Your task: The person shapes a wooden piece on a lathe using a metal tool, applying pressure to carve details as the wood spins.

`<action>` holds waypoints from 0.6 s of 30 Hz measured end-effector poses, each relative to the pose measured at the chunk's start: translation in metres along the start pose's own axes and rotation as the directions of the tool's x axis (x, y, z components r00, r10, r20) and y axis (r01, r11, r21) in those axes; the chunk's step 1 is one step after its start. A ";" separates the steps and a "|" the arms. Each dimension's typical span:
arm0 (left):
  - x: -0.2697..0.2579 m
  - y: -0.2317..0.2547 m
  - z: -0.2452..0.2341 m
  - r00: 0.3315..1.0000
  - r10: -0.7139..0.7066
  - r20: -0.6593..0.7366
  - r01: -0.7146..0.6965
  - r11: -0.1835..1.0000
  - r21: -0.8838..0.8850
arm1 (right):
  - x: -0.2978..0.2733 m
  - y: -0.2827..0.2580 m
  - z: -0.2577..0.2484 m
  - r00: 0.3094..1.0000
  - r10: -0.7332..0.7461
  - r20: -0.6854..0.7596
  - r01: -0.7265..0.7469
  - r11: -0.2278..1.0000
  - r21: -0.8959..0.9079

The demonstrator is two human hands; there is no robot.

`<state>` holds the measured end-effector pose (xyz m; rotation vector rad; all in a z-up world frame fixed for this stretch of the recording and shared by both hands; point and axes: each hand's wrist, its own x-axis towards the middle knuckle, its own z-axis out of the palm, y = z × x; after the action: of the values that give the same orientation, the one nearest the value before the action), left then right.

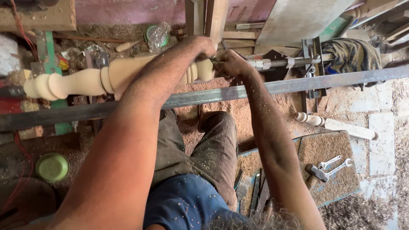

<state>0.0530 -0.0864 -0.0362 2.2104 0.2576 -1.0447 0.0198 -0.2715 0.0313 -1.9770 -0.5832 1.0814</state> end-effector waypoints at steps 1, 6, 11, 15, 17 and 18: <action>-0.002 0.000 0.001 1.000 0.002 0.001 -0.002 1.000 -0.006 | 0.002 -0.002 -0.001 1.000 0.024 -0.003 -0.024 0.998 -0.062; -0.018 0.007 0.001 1.000 0.026 0.007 -0.025 0.999 -0.035 | 0.006 -0.025 0.004 0.999 -0.032 -0.001 0.029 0.907 -0.420; -0.026 0.008 -0.006 0.999 0.045 0.006 -0.044 0.997 -0.065 | 0.007 -0.061 0.017 0.971 0.211 -0.113 -0.236 0.763 -0.601; -0.010 -0.004 -0.004 0.999 0.036 0.000 -0.036 0.994 -0.102 | 0.009 -0.060 0.022 0.985 0.144 -0.090 -0.164 0.656 -0.736; 0.007 -0.012 -0.005 1.000 0.022 0.004 -0.021 0.990 -0.141 | 0.017 -0.055 0.024 0.992 0.087 -0.087 -0.121 0.585 -0.802; 0.016 -0.017 -0.008 1.000 0.030 -0.005 -0.030 0.986 -0.162 | 0.023 -0.056 0.025 0.993 0.091 -0.079 -0.115 0.520 -0.846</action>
<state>0.0611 -0.0697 -0.0526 2.0638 0.2989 -0.9693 0.0102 -0.2125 0.0573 -2.9056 -1.1636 0.8932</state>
